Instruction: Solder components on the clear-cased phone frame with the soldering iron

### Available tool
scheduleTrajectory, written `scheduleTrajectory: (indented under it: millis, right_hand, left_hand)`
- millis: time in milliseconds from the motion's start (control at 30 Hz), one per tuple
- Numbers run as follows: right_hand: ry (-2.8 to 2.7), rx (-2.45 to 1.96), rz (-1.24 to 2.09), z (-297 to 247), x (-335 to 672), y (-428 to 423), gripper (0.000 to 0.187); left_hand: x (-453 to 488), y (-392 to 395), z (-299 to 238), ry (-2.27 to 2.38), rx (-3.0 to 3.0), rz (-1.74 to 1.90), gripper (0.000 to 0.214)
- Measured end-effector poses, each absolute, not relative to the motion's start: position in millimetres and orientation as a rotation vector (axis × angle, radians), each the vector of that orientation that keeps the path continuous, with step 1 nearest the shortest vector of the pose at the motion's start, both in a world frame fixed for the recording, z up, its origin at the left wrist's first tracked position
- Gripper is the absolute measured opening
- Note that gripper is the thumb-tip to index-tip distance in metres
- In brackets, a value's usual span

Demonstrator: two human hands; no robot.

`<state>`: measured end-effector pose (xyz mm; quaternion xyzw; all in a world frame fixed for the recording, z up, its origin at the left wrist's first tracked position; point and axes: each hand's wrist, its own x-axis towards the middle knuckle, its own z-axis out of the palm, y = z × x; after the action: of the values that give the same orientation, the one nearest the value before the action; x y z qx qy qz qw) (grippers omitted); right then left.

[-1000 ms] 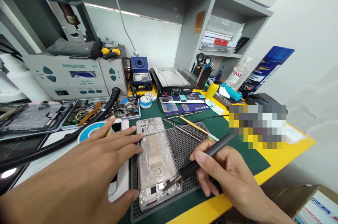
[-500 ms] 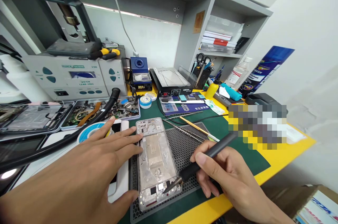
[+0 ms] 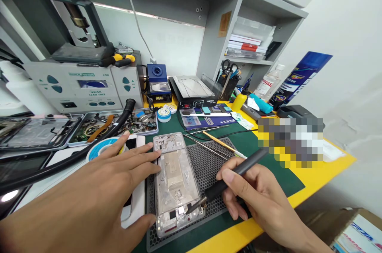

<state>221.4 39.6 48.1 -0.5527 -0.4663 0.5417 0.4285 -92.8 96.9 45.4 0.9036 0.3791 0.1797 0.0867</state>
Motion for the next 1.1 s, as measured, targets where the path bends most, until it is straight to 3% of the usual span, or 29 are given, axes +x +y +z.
scheduleTrajectory:
  millis: [767, 1100]
  right_hand:
    - [-1.230, -1.388, 1.337, 47.3, 222.0, 39.5, 0.043]
    - [-1.226, -1.267, 1.373, 36.3, 231.6, 41.1, 0.034]
  left_hand:
    - [-89.5, 96.7, 47.1, 1.148, 2.679, 0.545, 0.055]
    - [-89.6, 96.1, 45.6, 1.122, 2.659, 0.542, 0.062]
